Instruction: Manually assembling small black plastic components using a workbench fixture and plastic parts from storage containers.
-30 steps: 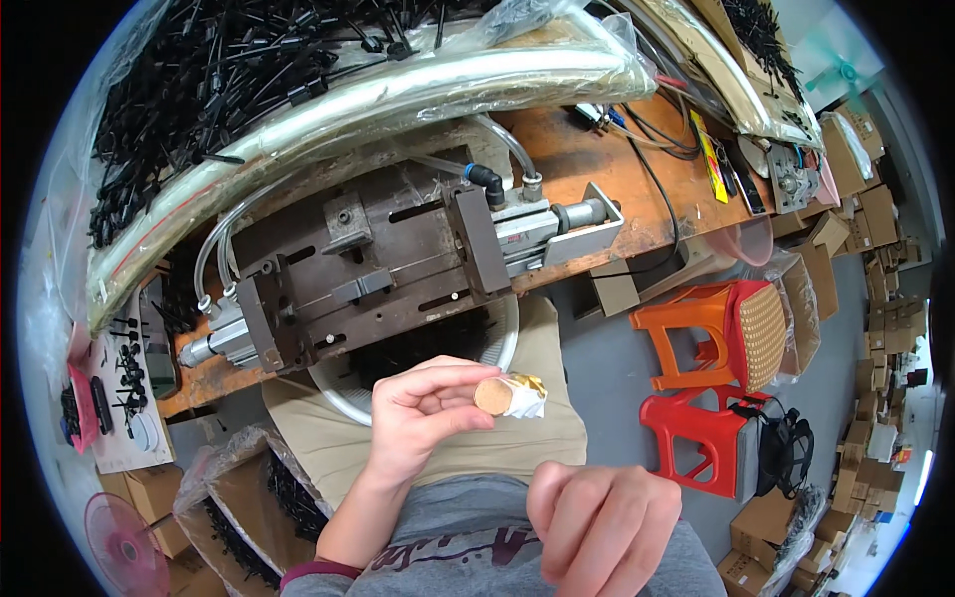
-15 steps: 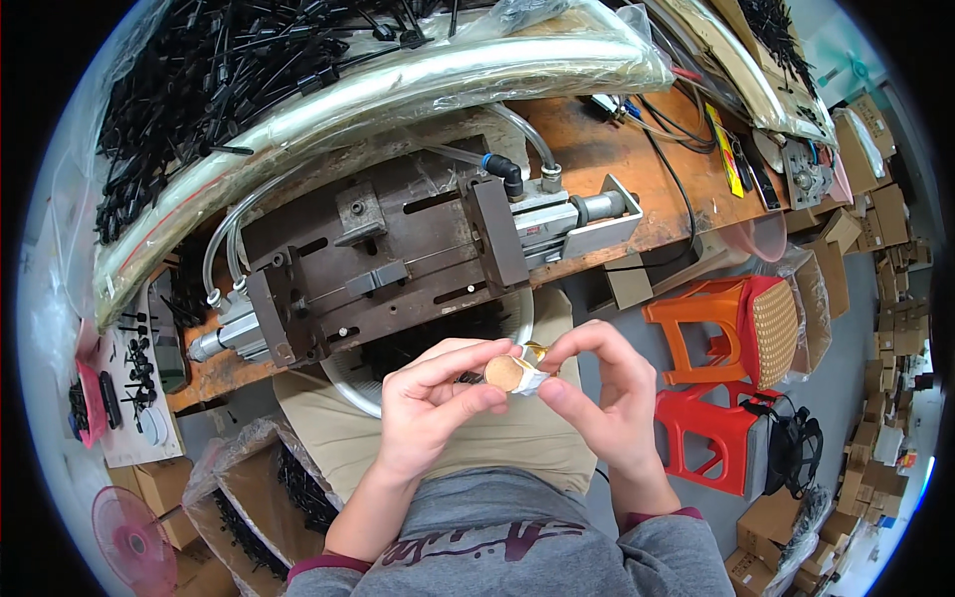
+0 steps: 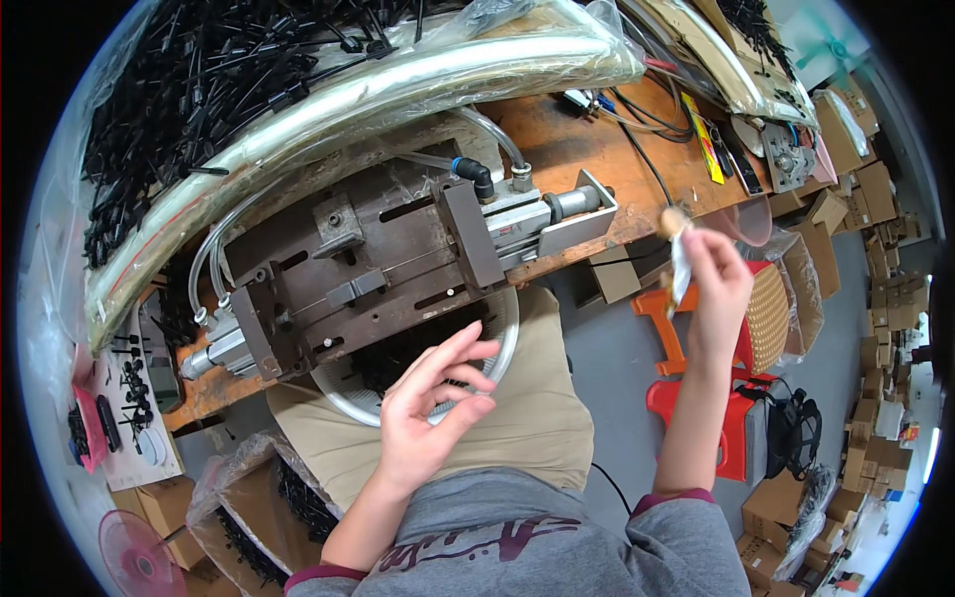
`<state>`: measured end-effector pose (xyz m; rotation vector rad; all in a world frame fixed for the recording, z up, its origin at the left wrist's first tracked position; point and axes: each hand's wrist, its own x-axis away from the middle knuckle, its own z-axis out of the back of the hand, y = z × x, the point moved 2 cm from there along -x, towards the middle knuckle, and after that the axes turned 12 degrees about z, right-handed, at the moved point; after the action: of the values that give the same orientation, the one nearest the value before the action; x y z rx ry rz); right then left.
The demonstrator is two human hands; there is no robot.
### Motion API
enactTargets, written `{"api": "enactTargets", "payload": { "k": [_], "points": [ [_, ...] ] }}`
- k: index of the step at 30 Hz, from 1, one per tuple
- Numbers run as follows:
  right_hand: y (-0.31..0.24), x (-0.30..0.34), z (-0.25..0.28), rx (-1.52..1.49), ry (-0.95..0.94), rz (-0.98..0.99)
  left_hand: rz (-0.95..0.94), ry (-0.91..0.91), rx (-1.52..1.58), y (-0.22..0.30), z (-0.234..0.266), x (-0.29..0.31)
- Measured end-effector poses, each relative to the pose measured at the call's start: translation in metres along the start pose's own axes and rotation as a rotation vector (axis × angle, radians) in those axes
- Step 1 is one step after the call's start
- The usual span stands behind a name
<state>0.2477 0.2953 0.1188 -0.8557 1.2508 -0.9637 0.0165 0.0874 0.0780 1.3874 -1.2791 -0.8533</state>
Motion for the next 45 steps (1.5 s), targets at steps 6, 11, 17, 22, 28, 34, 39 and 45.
{"api": "enactTargets", "payload": {
  "k": [6, 11, 17, 22, 28, 34, 39, 45],
  "points": [
    [0.081, -0.101, 0.043, 0.231, 0.032, -0.01, 0.074, 0.027, -0.068, -0.013, 0.005, 0.019],
    [0.132, -0.137, 0.056, 0.407, 0.016, -0.039, 0.127, 0.135, -0.032, -0.029, 0.019, 0.035],
    [0.13, -0.138, 0.044, 0.329, -0.045, -0.189, 0.127, 0.131, -0.108, -0.036, 0.029, 0.045],
    [0.113, -0.136, 0.06, 0.407, 0.102, 0.065, 0.052, 0.122, -0.125, -0.025, 0.028, 0.045],
    [0.002, -0.057, 0.001, 0.229, 0.085, 0.478, -0.186, 0.142, -0.066, 0.043, 0.024, 0.042],
    [-0.068, 0.06, -0.079, 0.371, -0.436, 1.031, -0.57, -0.001, 0.229, 0.14, 0.011, 0.043],
    [-0.059, 0.114, -0.109, 0.118, -0.721, 0.858, -0.617, -0.4, 0.541, 0.162, -0.006, 0.033],
    [-0.055, 0.146, -0.122, -0.11, -0.824, 0.733, -0.612, -0.553, 0.641, 0.16, -0.017, 0.038]
  ]
}}
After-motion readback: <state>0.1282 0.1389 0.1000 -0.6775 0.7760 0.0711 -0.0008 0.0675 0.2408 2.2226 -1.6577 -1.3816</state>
